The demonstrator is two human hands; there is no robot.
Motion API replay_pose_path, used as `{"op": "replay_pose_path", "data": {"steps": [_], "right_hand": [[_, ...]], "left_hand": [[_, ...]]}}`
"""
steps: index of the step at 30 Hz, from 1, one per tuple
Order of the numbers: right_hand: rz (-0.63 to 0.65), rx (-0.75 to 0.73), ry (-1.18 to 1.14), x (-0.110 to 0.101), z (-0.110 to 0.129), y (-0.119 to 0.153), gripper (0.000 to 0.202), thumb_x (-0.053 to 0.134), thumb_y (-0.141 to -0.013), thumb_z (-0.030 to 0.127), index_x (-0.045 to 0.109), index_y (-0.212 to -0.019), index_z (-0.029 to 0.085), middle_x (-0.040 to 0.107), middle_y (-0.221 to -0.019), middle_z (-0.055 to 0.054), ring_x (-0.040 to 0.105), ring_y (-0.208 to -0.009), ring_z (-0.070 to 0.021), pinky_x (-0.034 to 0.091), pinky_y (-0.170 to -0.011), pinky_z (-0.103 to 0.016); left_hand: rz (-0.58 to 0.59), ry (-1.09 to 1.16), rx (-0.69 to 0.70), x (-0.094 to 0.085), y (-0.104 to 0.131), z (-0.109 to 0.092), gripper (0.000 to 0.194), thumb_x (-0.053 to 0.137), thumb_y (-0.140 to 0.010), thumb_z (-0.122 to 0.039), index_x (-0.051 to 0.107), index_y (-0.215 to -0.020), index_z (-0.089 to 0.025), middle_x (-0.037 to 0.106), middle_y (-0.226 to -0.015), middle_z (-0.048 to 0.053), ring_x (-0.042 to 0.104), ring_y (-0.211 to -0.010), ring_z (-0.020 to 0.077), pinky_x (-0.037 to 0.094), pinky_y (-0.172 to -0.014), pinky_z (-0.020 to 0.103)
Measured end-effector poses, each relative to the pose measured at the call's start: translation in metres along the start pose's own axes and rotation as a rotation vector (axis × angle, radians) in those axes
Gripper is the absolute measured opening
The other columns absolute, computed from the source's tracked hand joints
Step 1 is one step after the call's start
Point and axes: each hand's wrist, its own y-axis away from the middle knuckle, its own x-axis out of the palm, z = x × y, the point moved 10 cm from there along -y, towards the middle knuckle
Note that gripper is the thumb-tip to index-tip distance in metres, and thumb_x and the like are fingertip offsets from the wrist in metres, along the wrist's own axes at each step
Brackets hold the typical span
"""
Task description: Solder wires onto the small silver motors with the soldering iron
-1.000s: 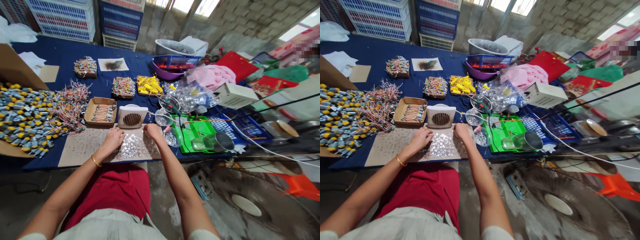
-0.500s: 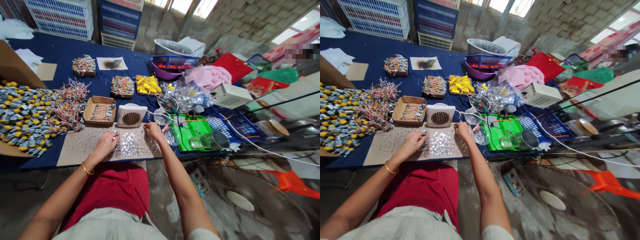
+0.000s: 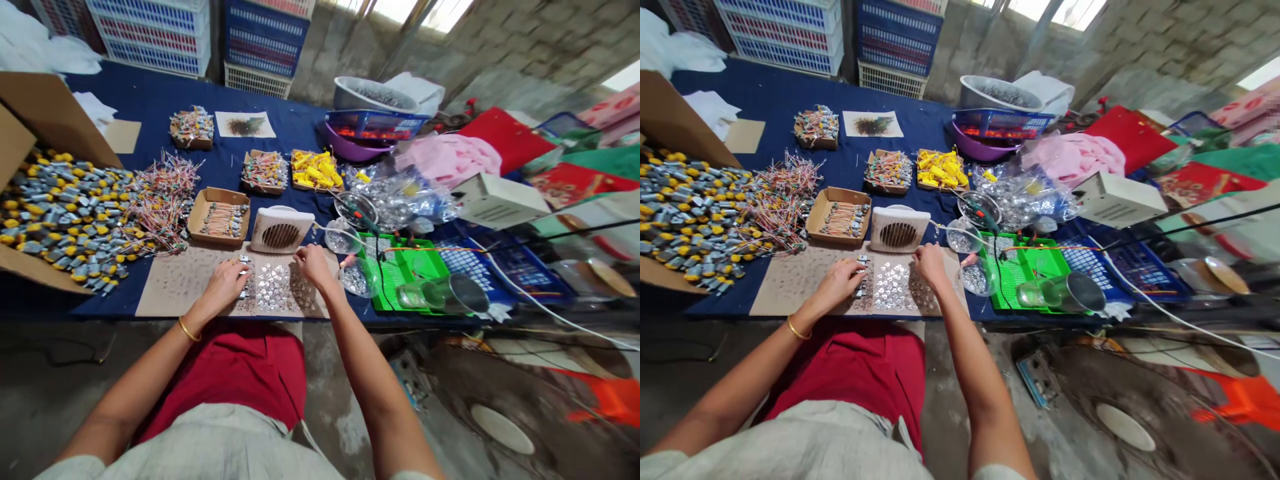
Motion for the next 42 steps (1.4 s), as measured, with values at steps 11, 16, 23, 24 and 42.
{"op": "replay_pose_path", "data": {"steps": [11, 16, 23, 24, 42], "right_hand": [[0.005, -0.265, -0.065, 0.032, 0.099, 0.009, 0.024, 0.056, -0.092, 0.024, 0.076, -0.081, 0.017, 0.063, -0.093, -0.011, 0.046, -0.090, -0.0228, 0.032, -0.079, -0.034], [-0.080, -0.241, -0.061, 0.017, 0.084, 0.017, 0.026, 0.054, -0.092, 0.024, 0.077, -0.083, 0.018, 0.062, -0.095, -0.011, 0.044, -0.092, -0.0253, 0.031, -0.078, -0.035], [-0.214, -0.016, -0.043, -0.018, -0.019, 0.040, 0.027, 0.052, -0.093, 0.024, 0.078, -0.092, 0.016, 0.063, -0.092, -0.013, 0.047, -0.090, -0.0259, 0.033, -0.080, -0.037], [-0.223, 0.019, -0.031, -0.021, -0.034, 0.042, 0.028, 0.052, -0.093, 0.024, 0.078, -0.093, 0.015, 0.063, -0.092, -0.013, 0.048, -0.089, -0.0262, 0.033, -0.081, -0.037], [-0.063, -0.050, -0.106, 0.005, 0.001, 0.002, 0.025, 0.053, -0.088, 0.020, 0.077, -0.089, 0.013, 0.069, -0.093, -0.013, 0.055, -0.088, -0.0222, 0.037, -0.081, -0.031]], "left_hand": [[0.037, -0.059, -0.105, 0.017, -0.012, 0.008, 0.018, 0.057, -0.090, -0.028, 0.072, -0.100, -0.022, 0.064, -0.117, 0.008, 0.048, -0.112, 0.0278, 0.034, -0.093, 0.043], [0.050, -0.071, -0.076, 0.018, -0.017, 0.001, 0.019, 0.056, -0.091, -0.027, 0.072, -0.098, -0.021, 0.064, -0.118, 0.009, 0.045, -0.114, 0.0285, 0.030, -0.095, 0.045], [0.092, -0.107, -0.023, 0.030, -0.028, -0.011, 0.018, 0.056, -0.089, -0.025, 0.072, -0.095, -0.021, 0.062, -0.118, 0.010, 0.043, -0.115, 0.0299, 0.028, -0.096, 0.047], [0.094, -0.115, -0.020, 0.032, -0.029, -0.011, 0.017, 0.056, -0.089, -0.025, 0.072, -0.094, -0.022, 0.062, -0.117, 0.010, 0.043, -0.115, 0.0303, 0.027, -0.096, 0.047], [-0.060, -0.103, -0.115, 0.004, -0.021, 0.008, 0.019, 0.057, -0.090, -0.033, 0.073, -0.096, -0.023, 0.065, -0.119, 0.009, 0.046, -0.112, 0.0282, 0.028, -0.095, 0.046]]}}
